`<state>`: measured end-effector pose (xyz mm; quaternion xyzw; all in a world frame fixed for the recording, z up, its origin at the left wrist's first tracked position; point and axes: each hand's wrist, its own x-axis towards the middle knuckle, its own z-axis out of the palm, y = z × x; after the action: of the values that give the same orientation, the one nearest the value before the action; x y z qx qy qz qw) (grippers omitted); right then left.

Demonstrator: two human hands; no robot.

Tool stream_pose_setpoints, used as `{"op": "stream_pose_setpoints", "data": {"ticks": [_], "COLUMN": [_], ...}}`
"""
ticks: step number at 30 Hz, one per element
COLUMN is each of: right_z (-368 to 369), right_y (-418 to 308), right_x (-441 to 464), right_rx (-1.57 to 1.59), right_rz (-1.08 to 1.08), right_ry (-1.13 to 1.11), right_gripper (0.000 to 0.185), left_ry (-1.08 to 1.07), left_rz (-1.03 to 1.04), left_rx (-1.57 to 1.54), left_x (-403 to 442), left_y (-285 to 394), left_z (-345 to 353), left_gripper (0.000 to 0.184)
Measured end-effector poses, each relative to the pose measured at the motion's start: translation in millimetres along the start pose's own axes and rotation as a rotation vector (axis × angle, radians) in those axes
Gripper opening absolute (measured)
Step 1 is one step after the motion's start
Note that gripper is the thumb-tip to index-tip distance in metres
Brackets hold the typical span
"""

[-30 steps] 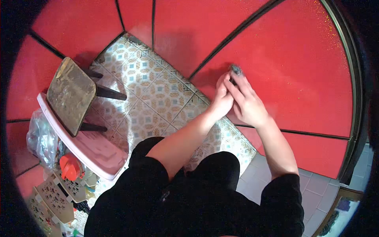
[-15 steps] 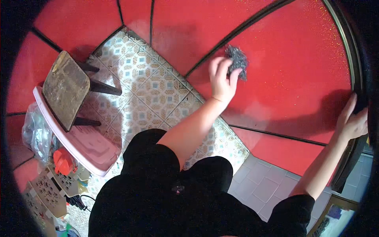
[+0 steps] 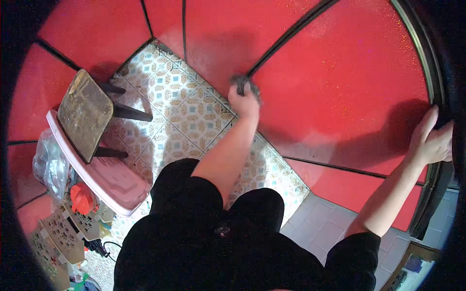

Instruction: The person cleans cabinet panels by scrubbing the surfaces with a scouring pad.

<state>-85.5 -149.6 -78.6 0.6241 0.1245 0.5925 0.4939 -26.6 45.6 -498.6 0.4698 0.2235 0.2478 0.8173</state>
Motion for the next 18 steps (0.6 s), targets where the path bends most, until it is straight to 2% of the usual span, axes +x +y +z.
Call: {"op": "stream_pose_setpoints", "data": {"ticks": [1,2,5,6,9,10,13,14,17,18], "right_z": [1,2,5,6,6,6,6,11,16,13], "right_y": [1,1,-4,-5,1,2,-1,3,11,6], "right_x": [2,2,-8,-9,-9,-7,-14,-20,-22,-14], "right_rx": [-0.012,-0.02,-0.03,0.006,0.073,0.025,-0.06,-0.059,-0.062,-0.057], "right_rz": [-0.002,0.025,0.074,0.094,0.119,0.109,0.096,0.103,0.108,0.109], "right_ry": [0.027,0.0,-0.087,-0.083,-0.067,-0.086,-0.156,-0.179,-0.214,-0.18], "right_gripper": [0.05,0.051,0.051,0.051,0.052,0.052,0.052,0.052,0.052,0.052], "left_ry": [-0.026,-0.021,-0.038,-0.046,0.039,0.039,-0.064,-0.068,-0.021,-0.022], "left_rz": [-0.397,-0.384,0.489,0.489,-0.426,-0.422,0.22,0.218,-0.485,-0.48], "left_rx": [-0.182,-0.184,0.358,0.361,-0.052,-0.061,0.134,0.137,-0.111,-0.119], "left_x": [7,6,-29,-22,8,7,-7,-3,21,21], "left_y": [0,-3,24,23,12,5,-12,-16,-4,-4], "left_z": [-5,-1,18,13,-3,3,9,4,-9,-3], "left_gripper": [0.013,0.013,0.013,0.013,0.014,0.014,0.011,0.011,0.011,0.011]}}
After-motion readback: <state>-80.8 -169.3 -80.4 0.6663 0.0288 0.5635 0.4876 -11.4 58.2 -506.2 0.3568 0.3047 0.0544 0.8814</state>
